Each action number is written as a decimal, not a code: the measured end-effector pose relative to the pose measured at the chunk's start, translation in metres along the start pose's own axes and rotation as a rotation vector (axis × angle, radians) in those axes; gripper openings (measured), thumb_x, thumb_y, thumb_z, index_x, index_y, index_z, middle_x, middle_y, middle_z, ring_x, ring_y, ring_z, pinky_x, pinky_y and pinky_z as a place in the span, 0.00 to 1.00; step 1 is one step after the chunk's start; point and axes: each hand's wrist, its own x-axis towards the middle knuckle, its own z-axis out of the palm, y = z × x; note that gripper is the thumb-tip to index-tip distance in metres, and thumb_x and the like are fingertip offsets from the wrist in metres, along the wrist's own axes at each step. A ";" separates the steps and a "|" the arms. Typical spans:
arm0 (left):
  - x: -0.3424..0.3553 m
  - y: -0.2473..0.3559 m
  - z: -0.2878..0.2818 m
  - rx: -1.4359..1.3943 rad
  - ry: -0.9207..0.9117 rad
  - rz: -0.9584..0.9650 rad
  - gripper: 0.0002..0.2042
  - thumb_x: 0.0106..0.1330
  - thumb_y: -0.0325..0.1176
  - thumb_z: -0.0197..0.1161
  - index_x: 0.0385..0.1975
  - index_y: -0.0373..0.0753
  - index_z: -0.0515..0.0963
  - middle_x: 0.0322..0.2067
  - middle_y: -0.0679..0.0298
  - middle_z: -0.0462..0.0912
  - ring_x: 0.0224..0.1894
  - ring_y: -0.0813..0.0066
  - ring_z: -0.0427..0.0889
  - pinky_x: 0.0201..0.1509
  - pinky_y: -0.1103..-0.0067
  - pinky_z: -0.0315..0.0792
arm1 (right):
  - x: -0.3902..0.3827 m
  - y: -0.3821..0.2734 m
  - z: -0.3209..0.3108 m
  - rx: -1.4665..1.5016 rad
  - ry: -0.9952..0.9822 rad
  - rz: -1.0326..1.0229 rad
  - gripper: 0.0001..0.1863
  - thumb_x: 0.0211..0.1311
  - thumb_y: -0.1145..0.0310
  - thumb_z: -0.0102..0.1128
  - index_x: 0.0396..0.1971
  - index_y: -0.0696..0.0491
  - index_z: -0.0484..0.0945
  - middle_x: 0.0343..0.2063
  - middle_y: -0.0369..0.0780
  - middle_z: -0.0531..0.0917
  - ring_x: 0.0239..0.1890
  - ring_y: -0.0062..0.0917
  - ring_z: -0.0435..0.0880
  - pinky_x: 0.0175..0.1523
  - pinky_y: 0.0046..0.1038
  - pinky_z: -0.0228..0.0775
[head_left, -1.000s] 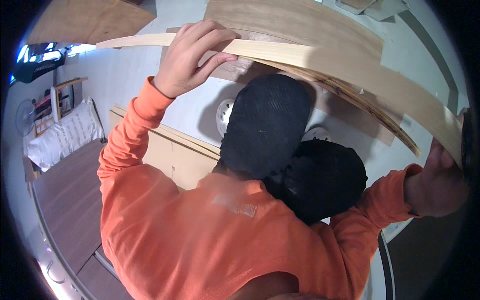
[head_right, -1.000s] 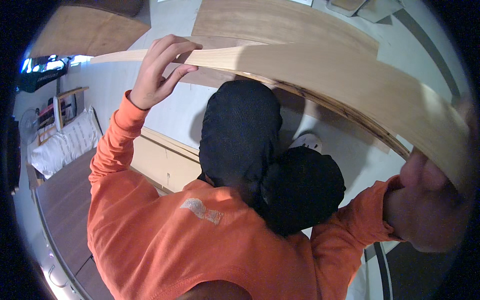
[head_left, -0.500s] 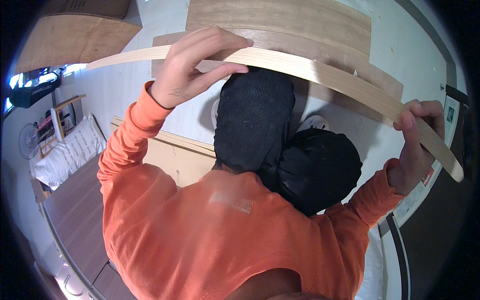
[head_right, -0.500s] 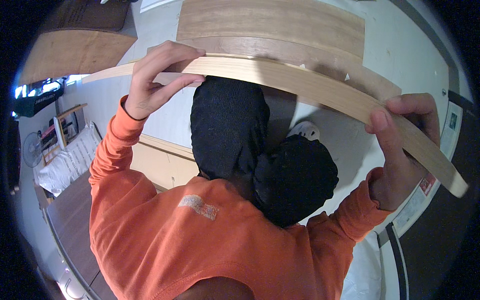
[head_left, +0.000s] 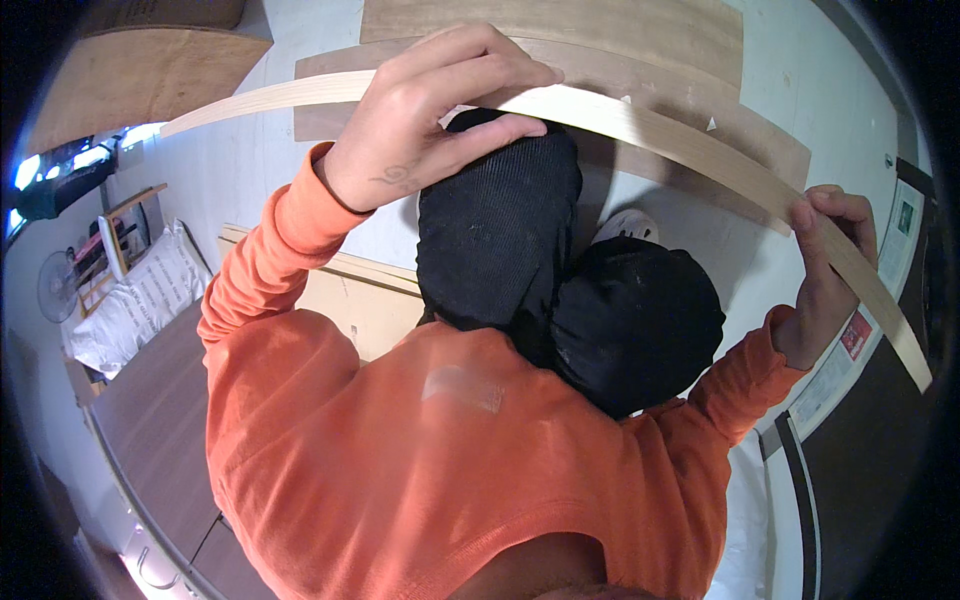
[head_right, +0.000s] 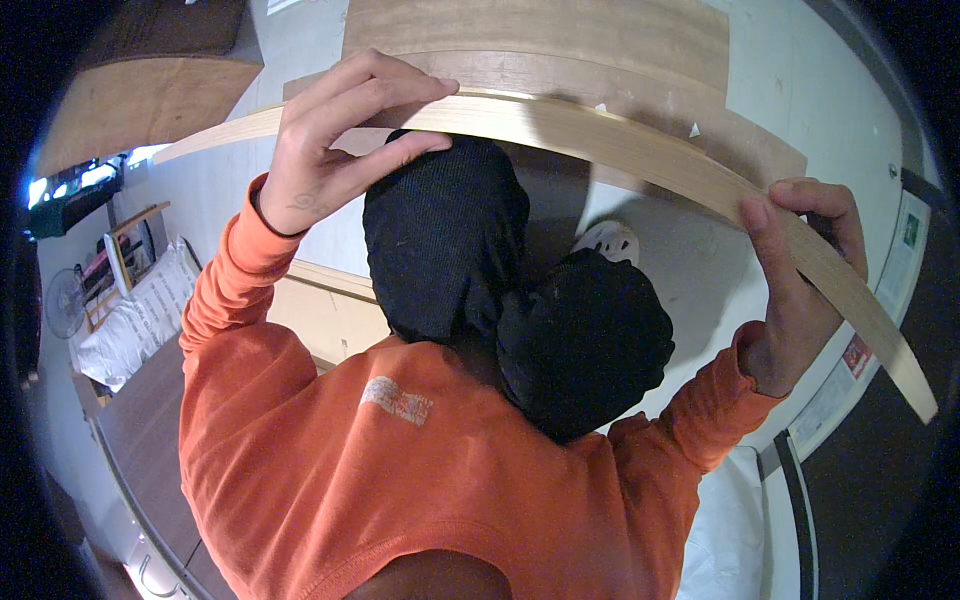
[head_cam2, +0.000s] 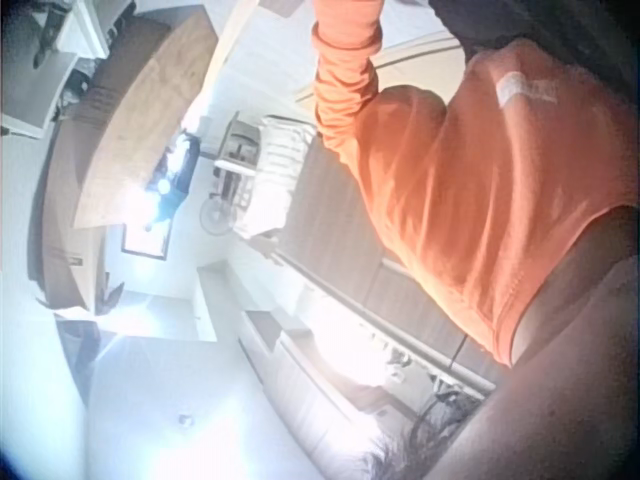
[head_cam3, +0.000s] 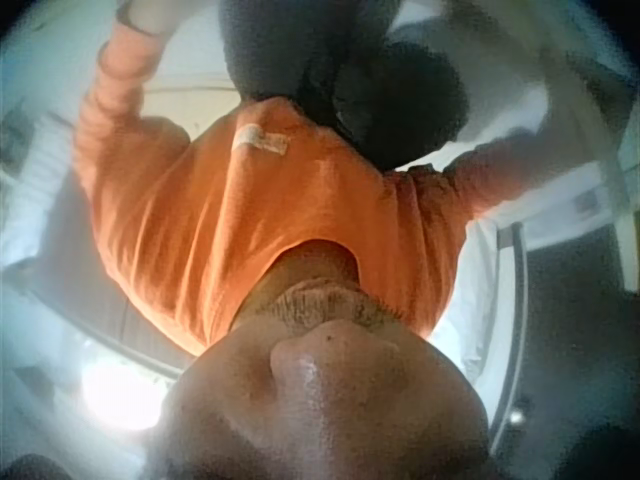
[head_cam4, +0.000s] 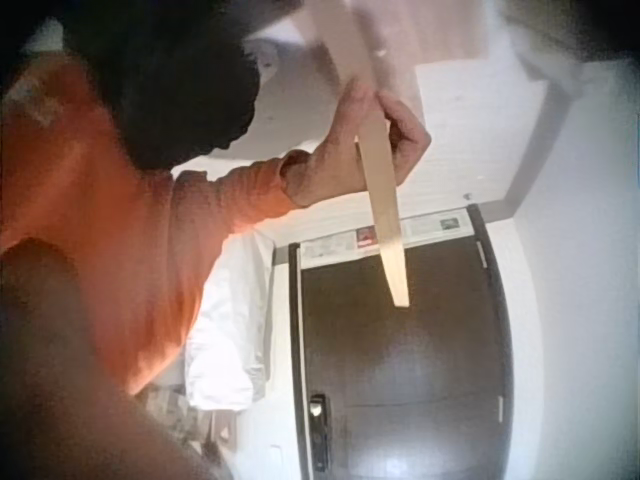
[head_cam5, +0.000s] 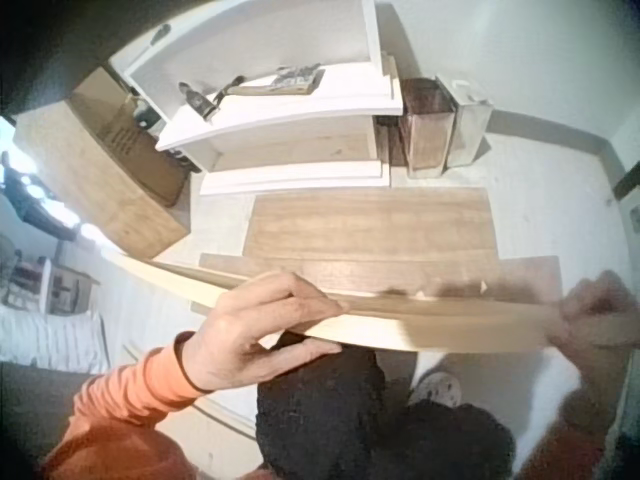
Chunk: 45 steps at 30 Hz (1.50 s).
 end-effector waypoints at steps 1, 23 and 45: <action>0.000 -0.001 0.000 0.017 -0.010 0.017 0.19 0.56 0.28 0.75 0.49 0.35 0.84 0.39 0.60 0.82 0.40 0.69 0.84 0.41 0.77 0.79 | 0.000 0.002 -0.002 0.017 -0.005 -0.026 0.12 0.55 0.71 0.76 0.34 0.53 0.79 0.31 0.33 0.81 0.35 0.16 0.76 0.42 0.20 0.66; -0.008 -0.005 -0.006 0.117 -0.018 0.004 0.20 0.51 0.30 0.78 0.46 0.36 0.87 0.37 0.62 0.80 0.39 0.71 0.80 0.41 0.76 0.76 | -0.001 0.049 -0.051 -0.102 0.129 -0.085 0.05 0.63 0.73 0.68 0.33 0.56 0.81 0.32 0.39 0.84 0.43 0.26 0.83 0.73 0.45 0.63; -0.013 -0.004 -0.031 0.145 -0.092 -0.064 0.19 0.53 0.24 0.76 0.46 0.36 0.84 0.42 0.59 0.83 0.46 0.66 0.83 0.48 0.74 0.78 | -0.007 0.074 -0.061 0.066 0.094 -0.092 0.05 0.65 0.73 0.67 0.36 0.55 0.78 0.35 0.41 0.84 0.44 0.24 0.83 0.72 0.48 0.65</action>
